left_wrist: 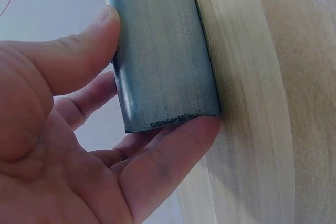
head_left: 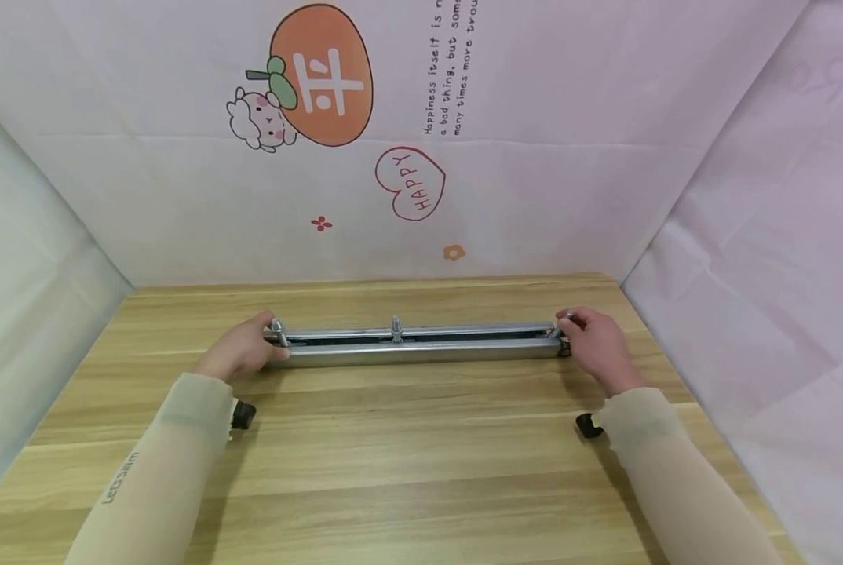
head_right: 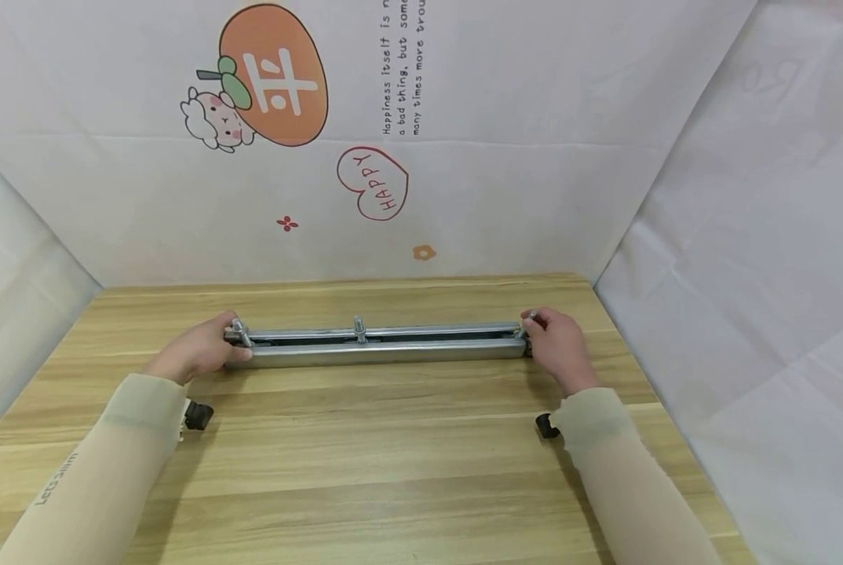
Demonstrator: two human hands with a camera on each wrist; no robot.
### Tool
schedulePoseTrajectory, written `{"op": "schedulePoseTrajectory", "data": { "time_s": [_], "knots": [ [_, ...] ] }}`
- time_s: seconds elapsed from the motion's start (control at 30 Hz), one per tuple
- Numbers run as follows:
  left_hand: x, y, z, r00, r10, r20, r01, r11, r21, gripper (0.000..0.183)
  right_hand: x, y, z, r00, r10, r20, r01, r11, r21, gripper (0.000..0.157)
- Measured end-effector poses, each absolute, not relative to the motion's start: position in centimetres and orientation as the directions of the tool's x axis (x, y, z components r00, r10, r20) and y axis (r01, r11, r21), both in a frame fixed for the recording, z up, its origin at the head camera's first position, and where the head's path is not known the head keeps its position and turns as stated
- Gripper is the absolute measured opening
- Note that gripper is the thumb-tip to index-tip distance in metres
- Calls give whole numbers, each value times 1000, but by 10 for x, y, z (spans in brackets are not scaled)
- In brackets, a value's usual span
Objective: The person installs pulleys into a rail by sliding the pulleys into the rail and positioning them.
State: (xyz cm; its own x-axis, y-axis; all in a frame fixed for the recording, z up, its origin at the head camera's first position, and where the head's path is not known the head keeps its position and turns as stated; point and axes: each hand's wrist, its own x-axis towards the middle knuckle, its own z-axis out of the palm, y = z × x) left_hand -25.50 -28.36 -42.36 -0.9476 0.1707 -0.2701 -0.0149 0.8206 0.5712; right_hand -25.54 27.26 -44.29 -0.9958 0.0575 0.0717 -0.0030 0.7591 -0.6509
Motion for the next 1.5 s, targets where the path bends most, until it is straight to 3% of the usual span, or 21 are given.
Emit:
{"op": "schedulePoseTrajectory", "data": {
  "time_s": [0.83, 1.27, 1.5],
  "knots": [
    [-254, -287, -422, -951, 169, -259, -9, 820, 572, 32, -258, 263, -435, -999, -6, 46, -34, 767, -641, 39],
    [-253, -285, -423, -949, 162, -272, -28, 812, 584, 32, -265, 246, -440, -993, -80, 82, -113, 804, -584, 31],
    [-254, -285, -425, -949, 167, -269, -25, 808, 589, 33, -266, 243, -441, -995, -52, 87, -94, 802, -590, 29]
  ]
}}
